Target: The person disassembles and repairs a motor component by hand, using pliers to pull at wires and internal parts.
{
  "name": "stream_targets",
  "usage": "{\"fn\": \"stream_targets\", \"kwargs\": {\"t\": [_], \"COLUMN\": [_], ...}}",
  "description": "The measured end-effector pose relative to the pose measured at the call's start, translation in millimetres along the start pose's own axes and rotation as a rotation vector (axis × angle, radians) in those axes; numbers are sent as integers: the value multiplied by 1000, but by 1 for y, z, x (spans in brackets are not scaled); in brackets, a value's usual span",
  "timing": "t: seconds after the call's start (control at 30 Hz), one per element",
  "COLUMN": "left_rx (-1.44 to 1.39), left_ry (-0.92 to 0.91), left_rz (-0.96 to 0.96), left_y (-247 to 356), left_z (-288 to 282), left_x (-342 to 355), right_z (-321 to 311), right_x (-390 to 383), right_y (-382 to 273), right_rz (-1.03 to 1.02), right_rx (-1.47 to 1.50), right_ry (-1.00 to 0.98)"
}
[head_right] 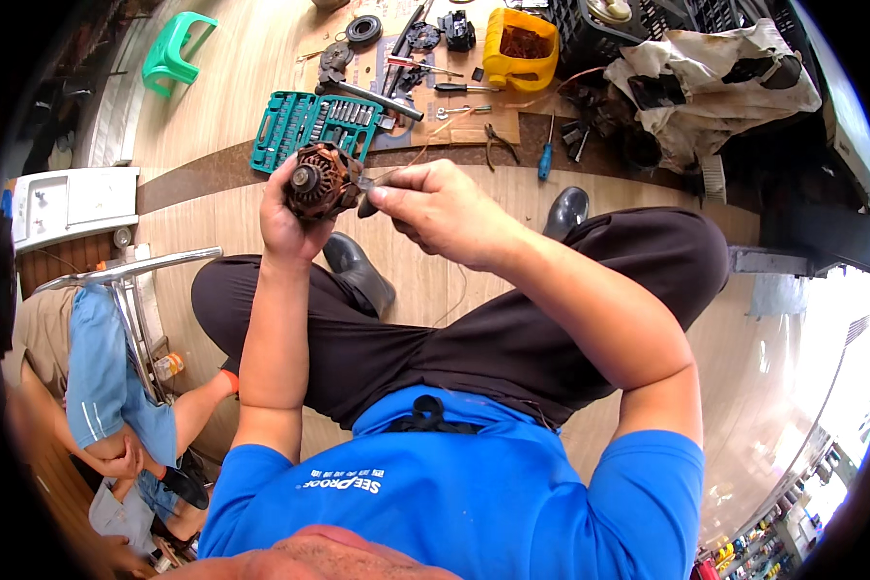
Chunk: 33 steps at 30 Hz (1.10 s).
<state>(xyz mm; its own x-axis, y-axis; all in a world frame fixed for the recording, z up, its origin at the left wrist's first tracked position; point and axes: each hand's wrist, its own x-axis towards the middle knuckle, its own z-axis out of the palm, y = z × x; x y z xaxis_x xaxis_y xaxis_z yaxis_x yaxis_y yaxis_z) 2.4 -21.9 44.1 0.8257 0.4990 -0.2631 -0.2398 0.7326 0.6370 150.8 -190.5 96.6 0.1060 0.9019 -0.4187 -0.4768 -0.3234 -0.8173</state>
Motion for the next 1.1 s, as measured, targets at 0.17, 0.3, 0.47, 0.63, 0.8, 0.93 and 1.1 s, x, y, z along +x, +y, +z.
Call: {"fn": "stream_targets", "kwargs": {"t": [0.17,0.3,0.47,0.63,0.8,0.93,1.1], "left_rx": [32,0,-122,-114,-164,-115,-121], "left_ry": [-79,46,-86,-79,119,212,170], "left_rz": [-85,-109,-194,-227,-89,-9,-5], "left_y": [5,-3,-3,-8,-10,-11,-10], "left_z": [-3,-7,-4,-4,11,14,0], "left_x": [3,5,1,2,0,2,5], "right_z": [-7,-11,-23,-35,-28,-18,-10], "right_x": [1,5,19,24,14,14,2], "right_y": [-4,0,13,-1,-7,1,-11], "right_rz": [122,140,-99,-213,-241,-160,-150], "right_rx": [215,171,-316,-347,-297,-120,-48], "right_ry": [22,60,177,156,96,54,43]}}
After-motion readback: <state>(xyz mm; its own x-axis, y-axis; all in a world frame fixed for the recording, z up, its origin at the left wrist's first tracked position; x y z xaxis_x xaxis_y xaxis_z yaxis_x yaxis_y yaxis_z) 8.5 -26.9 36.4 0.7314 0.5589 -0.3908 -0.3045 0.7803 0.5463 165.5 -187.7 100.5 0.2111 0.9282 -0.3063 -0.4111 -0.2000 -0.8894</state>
